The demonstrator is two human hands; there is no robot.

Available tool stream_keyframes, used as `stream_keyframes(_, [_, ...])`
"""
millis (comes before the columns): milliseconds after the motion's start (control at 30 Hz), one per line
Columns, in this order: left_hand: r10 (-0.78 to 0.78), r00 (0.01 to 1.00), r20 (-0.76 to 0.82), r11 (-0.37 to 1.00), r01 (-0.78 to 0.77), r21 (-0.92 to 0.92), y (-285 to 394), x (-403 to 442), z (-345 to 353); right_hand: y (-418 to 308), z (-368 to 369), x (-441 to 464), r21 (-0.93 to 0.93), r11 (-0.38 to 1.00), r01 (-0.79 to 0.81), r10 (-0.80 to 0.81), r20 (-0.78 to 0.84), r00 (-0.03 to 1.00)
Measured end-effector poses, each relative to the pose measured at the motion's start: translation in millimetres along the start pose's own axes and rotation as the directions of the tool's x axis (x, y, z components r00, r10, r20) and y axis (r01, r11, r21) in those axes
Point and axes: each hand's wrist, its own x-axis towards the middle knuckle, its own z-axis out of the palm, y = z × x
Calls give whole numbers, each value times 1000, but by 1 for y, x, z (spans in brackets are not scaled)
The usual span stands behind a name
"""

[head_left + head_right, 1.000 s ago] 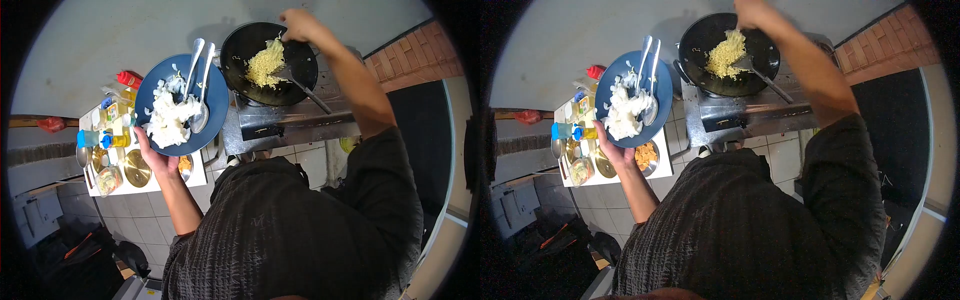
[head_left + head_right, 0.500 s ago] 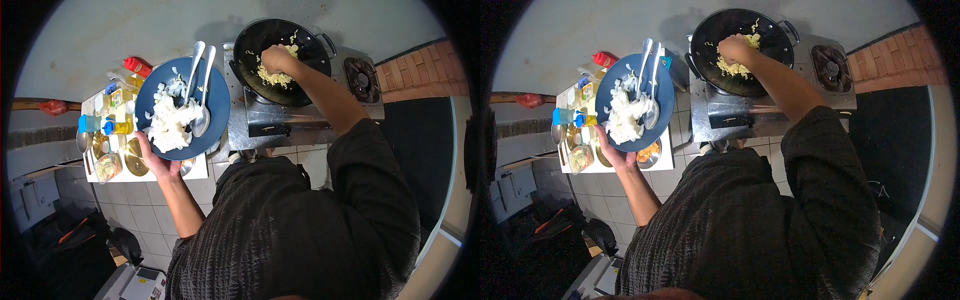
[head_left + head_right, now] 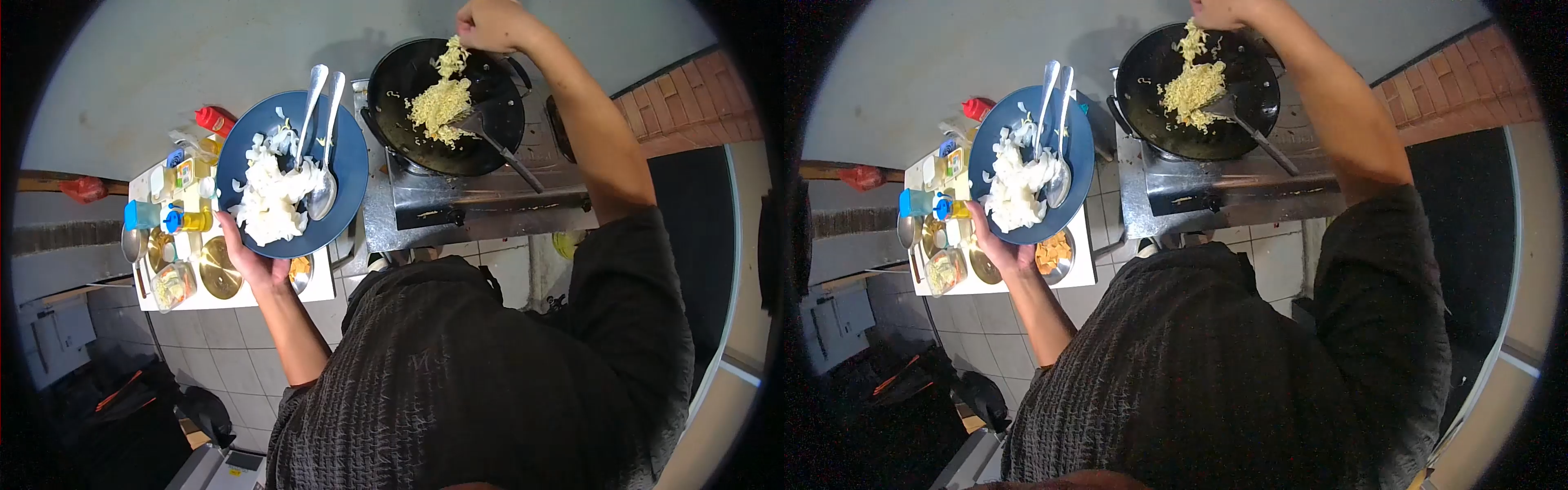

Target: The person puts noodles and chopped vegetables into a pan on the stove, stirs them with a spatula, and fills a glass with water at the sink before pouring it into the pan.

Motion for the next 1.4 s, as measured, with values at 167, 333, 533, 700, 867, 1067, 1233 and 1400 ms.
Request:
stream_keyframes(167, [3, 1000, -30, 1000, -3, 4, 0, 2, 4, 7, -15, -6, 110, 994, -14, 21, -58, 998])
stream_keyframes(333, [-26, 1000, -5, 1000, 26, 8, 3, 0, 8, 11, -46, -16, 183, 983, 20, 8, -152, 988])
stream_keyframes(533, [-35, 999, 19, 999, 36, -10, 3, -5, 8, -6, -39, -29, 203, 977, 60, -24, -172, 985])
stream_keyframes(700, [-38, 999, 7, 999, 38, 17, 4, -3, 10, 0, -12, -25, 270, 962, -33, 64, -108, 992])
stream_keyframes(867, [-41, 998, 54, 999, 42, -24, 3, -2, 4, -2, 2, -26, 276, 960, -50, 73, -74, 995])
stream_keyframes(1067, [-20, 1000, 19, 1000, 20, 24, 3, -4, 8, 13, 53, -15, 208, 977, 48, -44, -23, 999])
stream_keyframes(1233, [-29, 999, 14, 1000, 29, -1, 1, -6, 11, 33, 119, 17, 211, 977, 44, -73, 134, 988])
stream_keyframes(1400, [-61, 998, 23, 998, 61, -16, 1, -7, 7, 27, 160, 53, -169, 983, 78, -9, 376, 927])
